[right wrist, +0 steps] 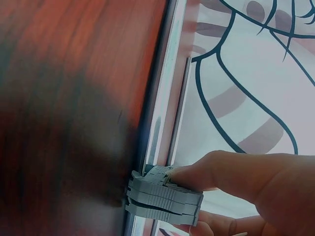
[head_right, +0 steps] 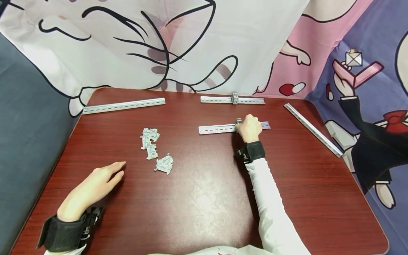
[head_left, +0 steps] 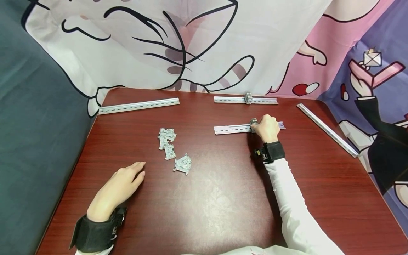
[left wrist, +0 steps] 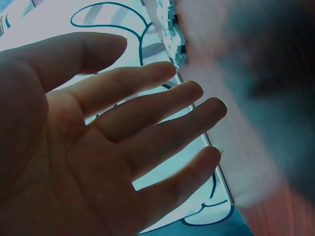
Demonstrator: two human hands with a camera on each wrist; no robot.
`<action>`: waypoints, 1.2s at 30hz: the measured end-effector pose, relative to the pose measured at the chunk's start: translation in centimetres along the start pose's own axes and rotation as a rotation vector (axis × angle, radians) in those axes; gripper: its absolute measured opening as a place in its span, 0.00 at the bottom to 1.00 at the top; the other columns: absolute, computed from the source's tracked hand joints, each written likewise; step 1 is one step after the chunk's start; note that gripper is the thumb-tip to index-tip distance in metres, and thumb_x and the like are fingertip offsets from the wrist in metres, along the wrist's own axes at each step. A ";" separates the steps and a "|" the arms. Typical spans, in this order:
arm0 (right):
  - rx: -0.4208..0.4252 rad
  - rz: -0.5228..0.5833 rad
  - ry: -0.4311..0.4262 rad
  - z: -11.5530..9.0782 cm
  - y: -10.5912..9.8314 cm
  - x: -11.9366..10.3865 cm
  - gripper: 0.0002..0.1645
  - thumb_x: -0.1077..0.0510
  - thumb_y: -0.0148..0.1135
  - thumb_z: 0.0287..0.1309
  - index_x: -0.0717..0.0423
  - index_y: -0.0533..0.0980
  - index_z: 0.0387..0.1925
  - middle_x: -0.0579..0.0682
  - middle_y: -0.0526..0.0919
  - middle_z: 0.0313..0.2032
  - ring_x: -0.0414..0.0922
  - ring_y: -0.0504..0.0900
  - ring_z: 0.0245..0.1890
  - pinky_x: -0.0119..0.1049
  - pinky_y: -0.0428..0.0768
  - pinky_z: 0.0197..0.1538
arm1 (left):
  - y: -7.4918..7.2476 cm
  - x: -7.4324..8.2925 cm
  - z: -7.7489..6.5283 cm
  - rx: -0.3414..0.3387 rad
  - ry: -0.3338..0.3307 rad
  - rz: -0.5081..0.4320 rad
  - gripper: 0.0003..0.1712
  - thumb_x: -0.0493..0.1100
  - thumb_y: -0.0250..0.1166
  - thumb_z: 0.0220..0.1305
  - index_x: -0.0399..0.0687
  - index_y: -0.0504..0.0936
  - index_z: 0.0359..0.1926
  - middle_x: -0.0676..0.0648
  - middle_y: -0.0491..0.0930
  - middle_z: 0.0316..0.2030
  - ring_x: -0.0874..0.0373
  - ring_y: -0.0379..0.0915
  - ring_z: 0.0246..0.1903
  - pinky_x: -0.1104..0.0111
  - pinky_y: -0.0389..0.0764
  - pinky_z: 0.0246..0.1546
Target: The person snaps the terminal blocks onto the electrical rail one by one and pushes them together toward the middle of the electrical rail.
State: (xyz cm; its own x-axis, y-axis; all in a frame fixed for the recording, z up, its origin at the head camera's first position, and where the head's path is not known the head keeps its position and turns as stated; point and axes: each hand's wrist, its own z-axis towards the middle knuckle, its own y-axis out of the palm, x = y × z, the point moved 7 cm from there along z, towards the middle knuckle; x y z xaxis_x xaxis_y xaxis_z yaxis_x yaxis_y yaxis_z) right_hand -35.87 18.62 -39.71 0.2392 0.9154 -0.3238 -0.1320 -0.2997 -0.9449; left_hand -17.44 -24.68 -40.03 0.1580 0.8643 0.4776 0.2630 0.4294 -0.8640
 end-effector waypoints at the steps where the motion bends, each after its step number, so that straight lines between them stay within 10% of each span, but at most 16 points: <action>1: -0.001 -0.001 -0.004 0.1 0.1 -0.1 0.19 0.50 0.68 0.48 0.55 0.72 0.13 0.53 0.77 0.20 0.57 0.79 0.29 0.45 0.72 0.24 | 0.0 -0.2 -0.2 0.005 -0.005 -0.002 0.25 0.39 0.55 0.69 0.28 0.71 0.61 0.27 0.72 0.60 0.33 0.70 0.59 0.43 0.70 0.57; 15: 0.010 -0.027 0.019 1.6 0.4 -0.7 0.25 0.51 0.65 0.48 0.52 0.62 0.08 0.44 0.60 0.12 0.57 0.78 0.27 0.41 0.68 0.20 | 0.0 -2.8 -2.2 0.043 -0.090 -0.012 0.25 0.40 0.53 0.69 0.27 0.70 0.62 0.26 0.70 0.60 0.31 0.69 0.59 0.41 0.70 0.56; 36: -0.043 -0.048 0.047 4.2 1.2 -1.6 0.19 0.48 0.65 0.50 0.59 0.70 0.22 0.67 0.82 0.38 0.66 0.81 0.44 0.58 0.79 0.40 | -0.3 -5.4 -5.0 0.085 -0.195 -0.050 0.26 0.40 0.51 0.71 0.27 0.67 0.64 0.25 0.68 0.61 0.29 0.65 0.60 0.40 0.68 0.56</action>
State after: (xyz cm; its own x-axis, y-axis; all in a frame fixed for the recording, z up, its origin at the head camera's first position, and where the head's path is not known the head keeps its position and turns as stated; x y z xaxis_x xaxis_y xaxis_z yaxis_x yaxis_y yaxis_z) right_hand -40.43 17.93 -40.08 0.2889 0.9159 -0.2787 -0.0781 -0.2675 -0.9604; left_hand -13.63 -30.79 -41.61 -0.0424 0.8721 0.4874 0.1833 0.4864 -0.8543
